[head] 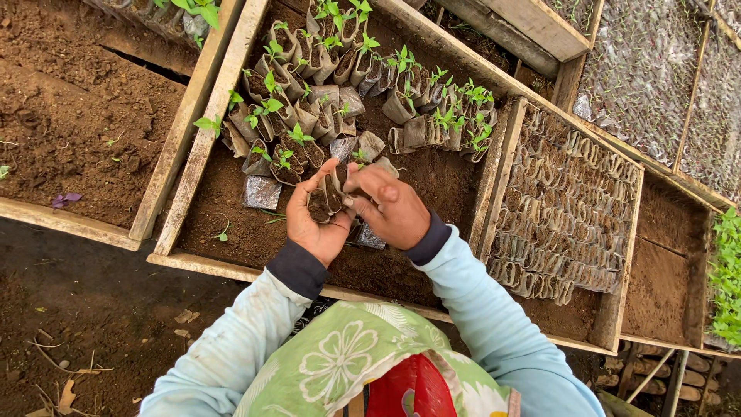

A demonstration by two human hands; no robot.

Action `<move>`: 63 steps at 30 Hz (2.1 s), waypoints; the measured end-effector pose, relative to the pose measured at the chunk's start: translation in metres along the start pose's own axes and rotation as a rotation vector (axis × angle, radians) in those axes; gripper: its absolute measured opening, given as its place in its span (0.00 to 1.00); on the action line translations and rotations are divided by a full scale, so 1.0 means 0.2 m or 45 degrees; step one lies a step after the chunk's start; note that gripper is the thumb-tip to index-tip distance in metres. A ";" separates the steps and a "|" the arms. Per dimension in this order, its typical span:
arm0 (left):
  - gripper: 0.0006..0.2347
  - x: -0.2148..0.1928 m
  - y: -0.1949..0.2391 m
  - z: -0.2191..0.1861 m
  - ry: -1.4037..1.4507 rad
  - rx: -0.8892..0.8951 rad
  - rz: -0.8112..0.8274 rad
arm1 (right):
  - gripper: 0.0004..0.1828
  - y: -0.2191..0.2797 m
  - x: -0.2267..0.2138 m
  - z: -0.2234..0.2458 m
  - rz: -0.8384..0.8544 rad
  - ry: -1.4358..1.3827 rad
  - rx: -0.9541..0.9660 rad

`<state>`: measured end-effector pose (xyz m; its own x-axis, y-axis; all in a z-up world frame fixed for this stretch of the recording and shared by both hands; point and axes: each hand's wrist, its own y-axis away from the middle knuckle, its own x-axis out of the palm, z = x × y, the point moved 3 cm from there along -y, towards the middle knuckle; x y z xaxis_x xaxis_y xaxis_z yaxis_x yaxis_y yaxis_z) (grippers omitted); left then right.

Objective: The person picks up small seedlings in biodegradable pots from a wooden tray and places them into an adjacent empty tray. The person handles the seedlings by hand, arranging them in rows within the tray.

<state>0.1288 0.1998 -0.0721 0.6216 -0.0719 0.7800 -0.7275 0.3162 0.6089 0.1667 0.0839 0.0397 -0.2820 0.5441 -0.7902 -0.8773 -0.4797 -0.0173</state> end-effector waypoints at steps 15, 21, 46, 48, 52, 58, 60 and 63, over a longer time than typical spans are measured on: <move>0.15 0.09 0.13 -0.01 0.166 0.006 0.045 | 0.05 -0.09 0.13 -0.63 -0.036 0.168 0.473; 0.14 0.04 0.08 0.14 -0.128 0.057 0.021 | 0.06 0.17 -0.11 -0.12 -0.221 0.084 0.162; 0.22 -0.11 0.20 1.22 -1.128 -0.140 0.174 | 0.66 1.29 -0.58 -0.25 -0.294 -0.556 0.760; 0.22 -0.15 0.18 1.29 -1.158 -0.195 0.228 | 0.67 1.37 -0.60 -0.29 -0.378 -0.556 0.755; 0.24 -0.24 0.12 1.43 -1.145 -0.212 0.328 | 0.55 1.52 -0.58 -0.42 -0.445 -0.495 0.722; 0.26 -0.17 0.22 1.72 -1.194 -0.319 0.350 | 0.47 1.80 -0.73 -0.51 -0.622 -0.588 0.805; 0.27 -0.06 0.29 1.77 -1.189 -0.351 0.333 | 0.44 1.91 -0.83 -0.53 -0.687 -0.630 0.835; 0.27 -0.02 0.31 1.73 -1.192 -0.365 0.409 | 0.44 2.15 -1.00 -0.64 -0.899 -0.579 1.193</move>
<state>-0.0188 -0.1076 0.0118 -0.1547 -0.6132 0.7746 -0.6463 0.6559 0.3901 -0.1033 -0.3192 0.1119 0.4161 0.7592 -0.5004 -0.7768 0.5829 0.2385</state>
